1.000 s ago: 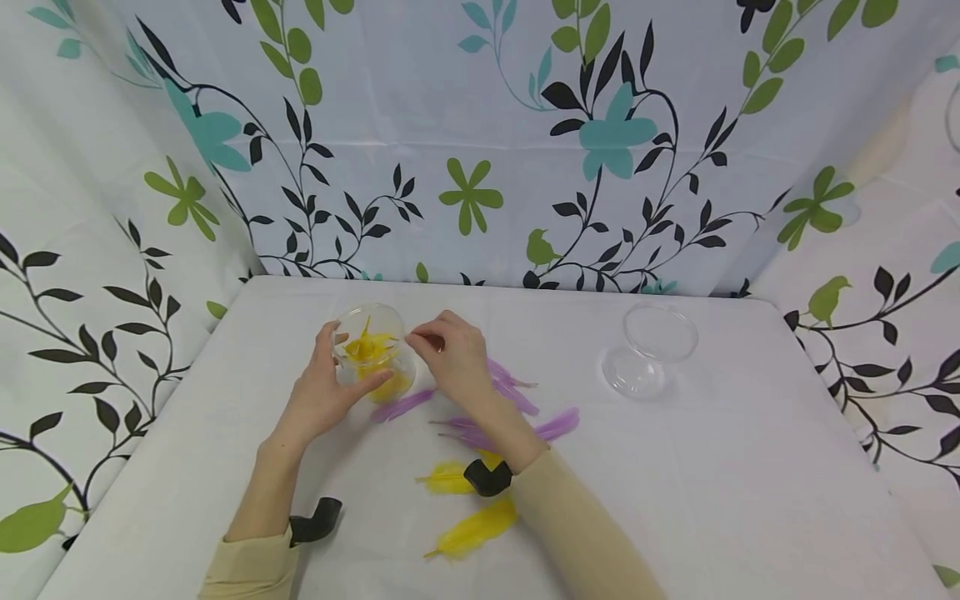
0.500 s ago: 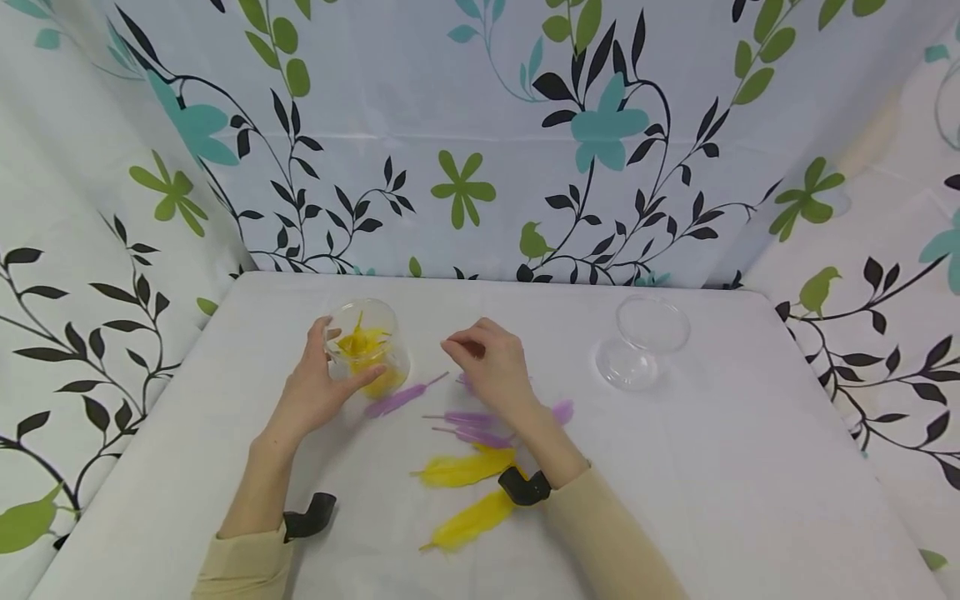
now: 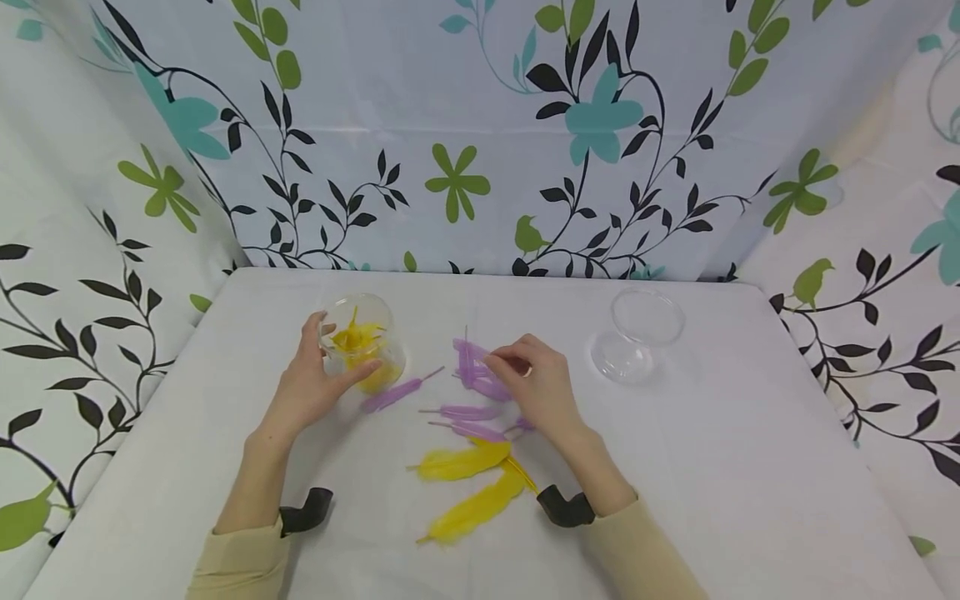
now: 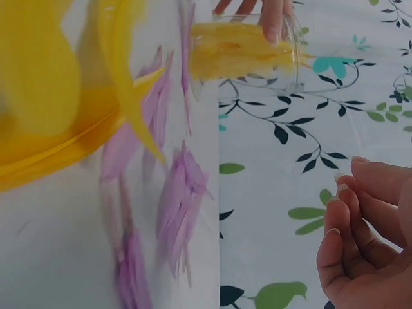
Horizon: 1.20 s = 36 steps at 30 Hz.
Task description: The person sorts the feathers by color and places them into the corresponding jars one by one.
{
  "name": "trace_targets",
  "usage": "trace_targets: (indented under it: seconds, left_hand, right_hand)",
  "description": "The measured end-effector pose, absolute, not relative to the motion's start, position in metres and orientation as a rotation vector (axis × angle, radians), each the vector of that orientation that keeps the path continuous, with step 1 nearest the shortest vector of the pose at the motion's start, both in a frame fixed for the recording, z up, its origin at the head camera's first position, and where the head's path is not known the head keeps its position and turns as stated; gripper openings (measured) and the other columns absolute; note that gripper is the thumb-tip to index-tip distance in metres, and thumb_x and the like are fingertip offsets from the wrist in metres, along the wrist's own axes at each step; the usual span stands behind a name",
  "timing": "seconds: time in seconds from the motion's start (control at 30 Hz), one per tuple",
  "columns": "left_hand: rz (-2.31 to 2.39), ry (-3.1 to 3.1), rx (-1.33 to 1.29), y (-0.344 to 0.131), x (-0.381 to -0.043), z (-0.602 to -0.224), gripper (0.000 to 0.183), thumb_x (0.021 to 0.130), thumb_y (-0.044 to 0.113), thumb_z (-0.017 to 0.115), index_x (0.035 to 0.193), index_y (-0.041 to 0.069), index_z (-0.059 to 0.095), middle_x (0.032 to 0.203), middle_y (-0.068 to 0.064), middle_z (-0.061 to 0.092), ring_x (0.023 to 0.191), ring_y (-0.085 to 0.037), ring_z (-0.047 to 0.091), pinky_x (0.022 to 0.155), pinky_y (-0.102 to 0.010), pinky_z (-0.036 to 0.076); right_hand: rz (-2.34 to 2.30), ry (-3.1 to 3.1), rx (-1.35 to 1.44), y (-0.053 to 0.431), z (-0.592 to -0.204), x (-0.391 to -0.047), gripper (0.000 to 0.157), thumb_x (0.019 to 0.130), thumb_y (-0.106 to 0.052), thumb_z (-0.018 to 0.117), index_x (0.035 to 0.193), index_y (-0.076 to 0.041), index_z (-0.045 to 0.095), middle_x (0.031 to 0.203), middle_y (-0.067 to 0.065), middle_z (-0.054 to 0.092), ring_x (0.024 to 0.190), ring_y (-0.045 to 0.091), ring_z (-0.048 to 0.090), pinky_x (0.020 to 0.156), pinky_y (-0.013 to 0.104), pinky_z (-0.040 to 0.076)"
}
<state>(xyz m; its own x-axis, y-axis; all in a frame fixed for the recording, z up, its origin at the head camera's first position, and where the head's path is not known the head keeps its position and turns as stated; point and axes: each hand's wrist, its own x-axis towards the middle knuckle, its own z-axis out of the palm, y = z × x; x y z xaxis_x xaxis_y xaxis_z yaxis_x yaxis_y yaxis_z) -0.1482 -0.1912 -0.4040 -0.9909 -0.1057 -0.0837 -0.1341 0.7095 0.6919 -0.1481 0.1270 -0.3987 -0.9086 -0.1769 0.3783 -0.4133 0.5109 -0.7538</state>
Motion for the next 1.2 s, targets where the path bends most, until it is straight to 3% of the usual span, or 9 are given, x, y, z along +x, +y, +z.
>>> trace_targets:
  seconds: [0.33, 0.57, 0.9, 1.2]
  left_hand:
    - [1.162, 2.873, -0.213, -0.192, -0.152, -0.404, 0.116, 0.079, 0.07, 0.068, 0.159, 0.023, -0.001, 0.163, -0.015, 0.026, 0.141, -0.048, 0.036, 0.108, -0.072, 0.03]
    - [1.161, 2.875, -0.194, -0.192, -0.152, -0.401, 0.115, 0.08, 0.068, 0.069, 0.159, 0.021, 0.0, 0.163, -0.016, 0.026, 0.14, -0.049, 0.037, 0.108, -0.07, 0.033]
    - [1.155, 2.869, -0.196, -0.192, -0.151, -0.4, 0.115, 0.081, 0.068, 0.068, 0.159, 0.021, -0.001, 0.163, -0.017, 0.026, 0.14, -0.049, 0.038, 0.108, -0.068, 0.034]
    - [1.17, 2.846, -0.205, -0.192, -0.15, -0.401, 0.116, 0.08, 0.069, 0.068, 0.16, 0.022, -0.002, 0.163, -0.017, 0.025, 0.141, -0.05, 0.036, 0.108, -0.07, 0.033]
  right_hand:
    - [1.33, -2.508, 0.456, 0.157, -0.408, -0.131, 0.006, 0.089, -0.016, 0.077, 0.094, -0.015, 0.077, 0.078, -0.009, 0.063, 0.074, 0.009, 0.056, 0.066, 0.019, 0.049]
    - [1.34, -2.479, 0.448, 0.175, -0.418, -0.114, 0.009, 0.086, -0.009, 0.078, 0.092, -0.016, 0.076, 0.079, -0.009, 0.065, 0.072, 0.005, 0.056, 0.068, 0.013, 0.047]
    - [1.323, -2.555, 0.423, 0.193, -0.431, -0.087, 0.012, 0.085, -0.012, 0.08, 0.088, -0.023, 0.076, 0.075, -0.012, 0.062, 0.069, 0.005, 0.053, 0.063, 0.015, 0.044]
    - [1.295, -2.706, 0.443, 0.199, -0.439, -0.07, 0.012, 0.084, -0.014, 0.081, 0.087, -0.025, 0.076, 0.078, -0.018, 0.063, 0.068, 0.004, 0.055, 0.062, 0.02, 0.05]
